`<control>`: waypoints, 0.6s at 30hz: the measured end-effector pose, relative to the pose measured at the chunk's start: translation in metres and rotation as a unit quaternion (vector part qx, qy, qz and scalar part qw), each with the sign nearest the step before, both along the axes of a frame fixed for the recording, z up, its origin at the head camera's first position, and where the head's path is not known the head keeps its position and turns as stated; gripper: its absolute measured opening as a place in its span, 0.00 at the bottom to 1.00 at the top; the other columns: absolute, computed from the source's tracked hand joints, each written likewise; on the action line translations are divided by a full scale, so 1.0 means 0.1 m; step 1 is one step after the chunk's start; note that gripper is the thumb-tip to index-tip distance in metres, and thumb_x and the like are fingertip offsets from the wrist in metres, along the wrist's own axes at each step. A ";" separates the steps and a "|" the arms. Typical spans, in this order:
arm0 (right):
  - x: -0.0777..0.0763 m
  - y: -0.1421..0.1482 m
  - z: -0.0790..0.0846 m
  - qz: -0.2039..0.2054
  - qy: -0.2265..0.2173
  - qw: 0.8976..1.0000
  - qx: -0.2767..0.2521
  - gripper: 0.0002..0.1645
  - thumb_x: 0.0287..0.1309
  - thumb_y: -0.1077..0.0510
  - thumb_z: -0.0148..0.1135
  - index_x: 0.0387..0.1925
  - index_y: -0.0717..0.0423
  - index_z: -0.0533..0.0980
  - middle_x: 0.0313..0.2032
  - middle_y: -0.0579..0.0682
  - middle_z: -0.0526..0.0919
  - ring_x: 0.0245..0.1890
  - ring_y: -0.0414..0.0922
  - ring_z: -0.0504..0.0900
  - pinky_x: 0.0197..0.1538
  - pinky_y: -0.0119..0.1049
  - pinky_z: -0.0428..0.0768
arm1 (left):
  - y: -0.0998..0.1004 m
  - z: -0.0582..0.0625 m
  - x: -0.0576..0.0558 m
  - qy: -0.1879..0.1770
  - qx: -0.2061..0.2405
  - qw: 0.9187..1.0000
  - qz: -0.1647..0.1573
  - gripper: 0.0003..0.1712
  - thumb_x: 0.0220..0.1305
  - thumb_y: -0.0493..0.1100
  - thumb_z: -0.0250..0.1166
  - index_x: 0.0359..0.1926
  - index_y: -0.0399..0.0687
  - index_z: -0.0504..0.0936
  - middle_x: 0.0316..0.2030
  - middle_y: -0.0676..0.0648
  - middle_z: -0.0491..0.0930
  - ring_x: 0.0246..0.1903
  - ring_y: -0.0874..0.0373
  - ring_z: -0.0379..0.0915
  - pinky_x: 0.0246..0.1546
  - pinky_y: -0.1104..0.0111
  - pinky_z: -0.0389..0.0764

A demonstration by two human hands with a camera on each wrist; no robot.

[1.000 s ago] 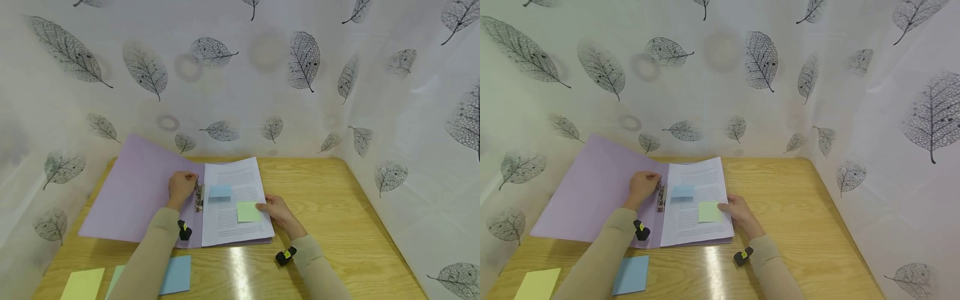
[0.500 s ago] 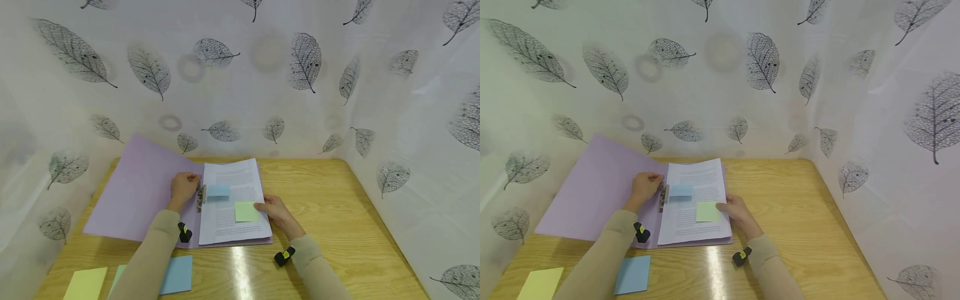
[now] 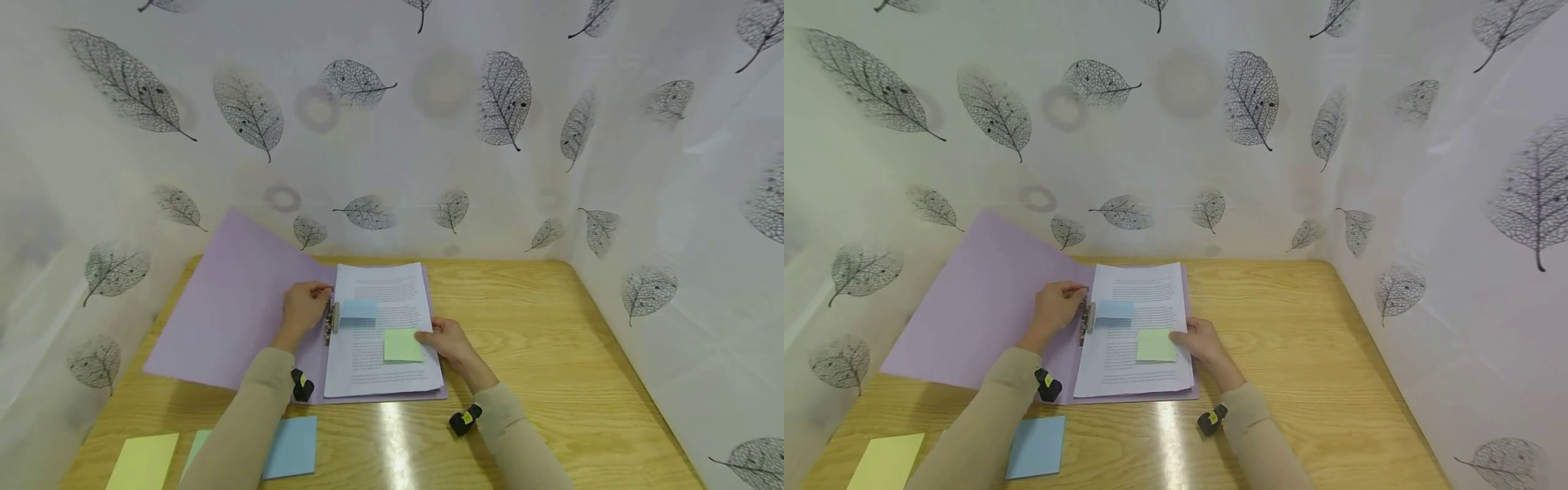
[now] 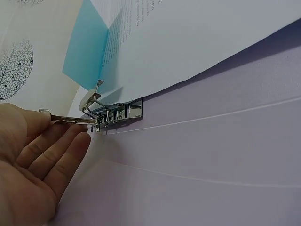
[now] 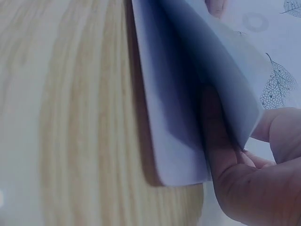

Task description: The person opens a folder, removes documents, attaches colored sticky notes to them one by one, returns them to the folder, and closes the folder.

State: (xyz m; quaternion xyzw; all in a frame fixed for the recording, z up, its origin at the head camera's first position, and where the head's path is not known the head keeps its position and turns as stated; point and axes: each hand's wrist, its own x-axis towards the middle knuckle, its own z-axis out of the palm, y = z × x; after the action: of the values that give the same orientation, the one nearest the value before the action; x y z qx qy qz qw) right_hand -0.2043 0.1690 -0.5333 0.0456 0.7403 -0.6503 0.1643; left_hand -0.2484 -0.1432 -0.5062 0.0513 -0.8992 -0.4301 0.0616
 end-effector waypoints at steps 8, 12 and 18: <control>0.01 -0.01 0.04 0.001 0.041 0.996 0.077 0.23 0.65 0.66 0.67 0.58 0.76 0.78 0.46 0.67 0.90 0.39 0.48 0.91 0.39 0.35 0.90 | 0.02 0.02 0.01 -0.004 0.003 1.000 -0.001 0.13 0.76 0.40 0.64 0.51 0.36 0.89 0.42 0.38 0.89 0.38 0.49 0.82 0.37 0.66 0.83; 0.01 -0.01 0.10 -0.004 0.074 0.985 0.156 0.24 0.65 0.62 0.70 0.56 0.74 0.79 0.43 0.65 0.90 0.37 0.48 0.91 0.37 0.37 0.90 | 0.01 0.01 0.02 0.008 0.000 1.000 -0.001 0.13 0.76 0.40 0.64 0.50 0.36 0.89 0.41 0.37 0.89 0.39 0.48 0.82 0.37 0.65 0.83; 0.02 -0.03 0.12 0.001 0.099 0.971 0.218 0.25 0.64 0.58 0.72 0.55 0.72 0.81 0.35 0.58 0.90 0.29 0.43 0.86 0.31 0.33 0.85 | 0.02 -0.01 0.02 0.021 -0.003 1.000 -0.001 0.13 0.76 0.40 0.64 0.50 0.36 0.89 0.41 0.37 0.89 0.39 0.47 0.83 0.36 0.64 0.83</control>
State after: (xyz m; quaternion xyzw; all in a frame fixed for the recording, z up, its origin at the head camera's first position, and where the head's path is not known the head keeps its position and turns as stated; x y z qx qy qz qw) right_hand -0.2024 0.1659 -0.5213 0.0150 0.8770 -0.4740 0.0775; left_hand -0.2463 -0.1414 -0.5068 0.0409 -0.8991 -0.4285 0.0800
